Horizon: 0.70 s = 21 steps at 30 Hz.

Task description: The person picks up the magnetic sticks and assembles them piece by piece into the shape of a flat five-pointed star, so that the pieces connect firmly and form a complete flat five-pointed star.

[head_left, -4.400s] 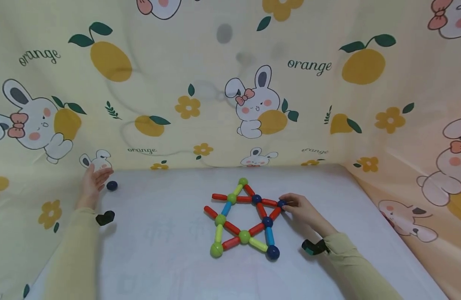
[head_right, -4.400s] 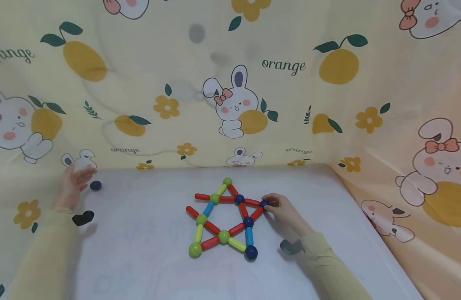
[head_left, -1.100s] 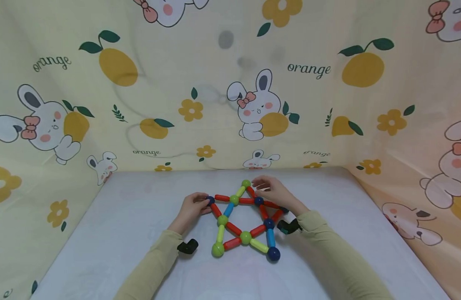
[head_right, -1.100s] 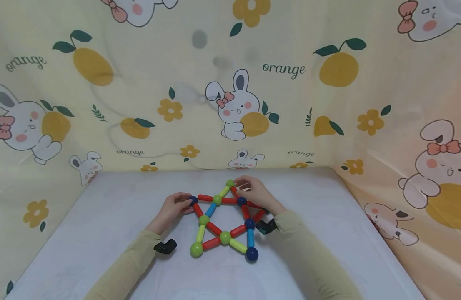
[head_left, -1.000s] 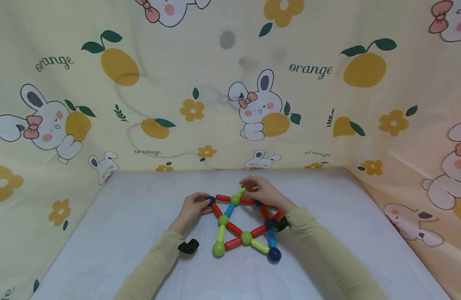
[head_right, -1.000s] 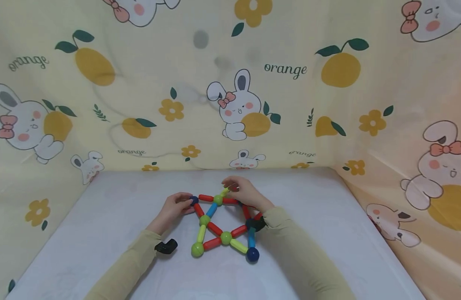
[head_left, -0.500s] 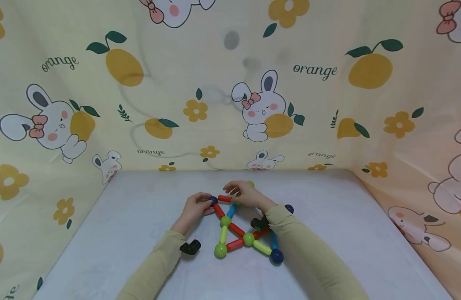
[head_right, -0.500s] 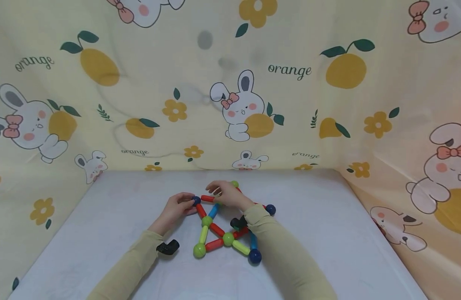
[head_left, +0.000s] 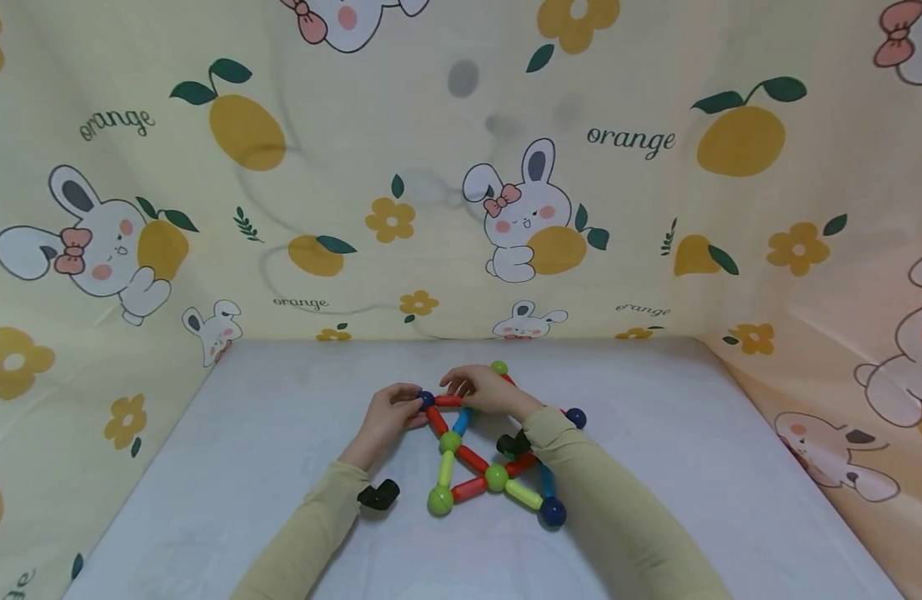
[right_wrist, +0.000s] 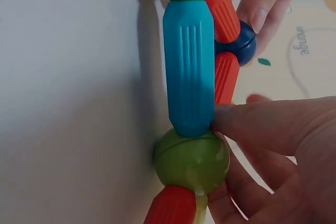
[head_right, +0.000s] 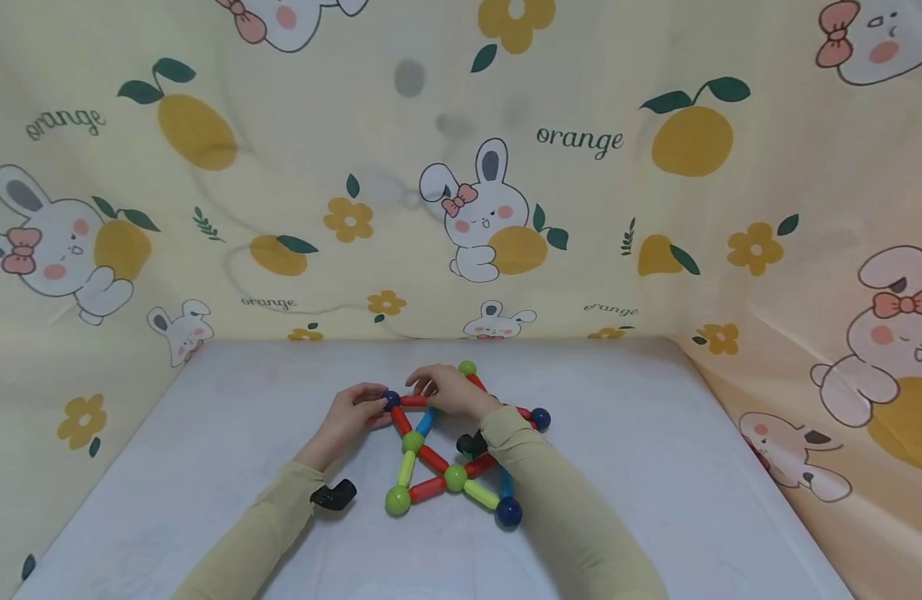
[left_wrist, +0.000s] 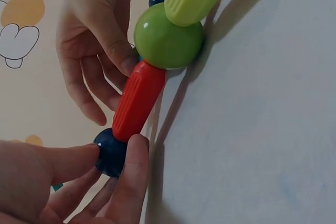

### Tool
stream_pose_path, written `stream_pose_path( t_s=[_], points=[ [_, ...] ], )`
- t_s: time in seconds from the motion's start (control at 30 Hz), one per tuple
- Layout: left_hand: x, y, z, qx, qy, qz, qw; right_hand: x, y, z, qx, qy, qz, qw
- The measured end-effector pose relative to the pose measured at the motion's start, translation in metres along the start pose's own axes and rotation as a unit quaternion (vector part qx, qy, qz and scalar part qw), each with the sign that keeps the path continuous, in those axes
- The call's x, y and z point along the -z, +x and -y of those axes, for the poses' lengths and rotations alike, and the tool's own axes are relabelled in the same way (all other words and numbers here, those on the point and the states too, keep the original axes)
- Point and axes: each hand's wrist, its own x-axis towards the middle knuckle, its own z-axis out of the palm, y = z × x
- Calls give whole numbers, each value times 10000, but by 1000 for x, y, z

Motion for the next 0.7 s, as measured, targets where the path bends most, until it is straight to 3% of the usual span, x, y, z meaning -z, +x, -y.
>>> stream_pose_path(
  t_s=[0.17, 0.3, 0.5, 0.7],
  points=[
    [-3, 0, 0, 27, 141, 57, 9999, 4, -7, -3, -2, 107, -35, 9999],
    [-4, 2, 2, 37, 481, 86, 9988, 18, -23, -8, 101, 464, -299, 9984],
    [2, 7, 0, -103, 1080, 159, 9940, 53, -66, -19, -54, 1044, -893, 9905],
    [13, 10, -8, -148, 1403, 157, 9899, 81, -115, -37, -523, 971, -1101, 9878]
  ],
)
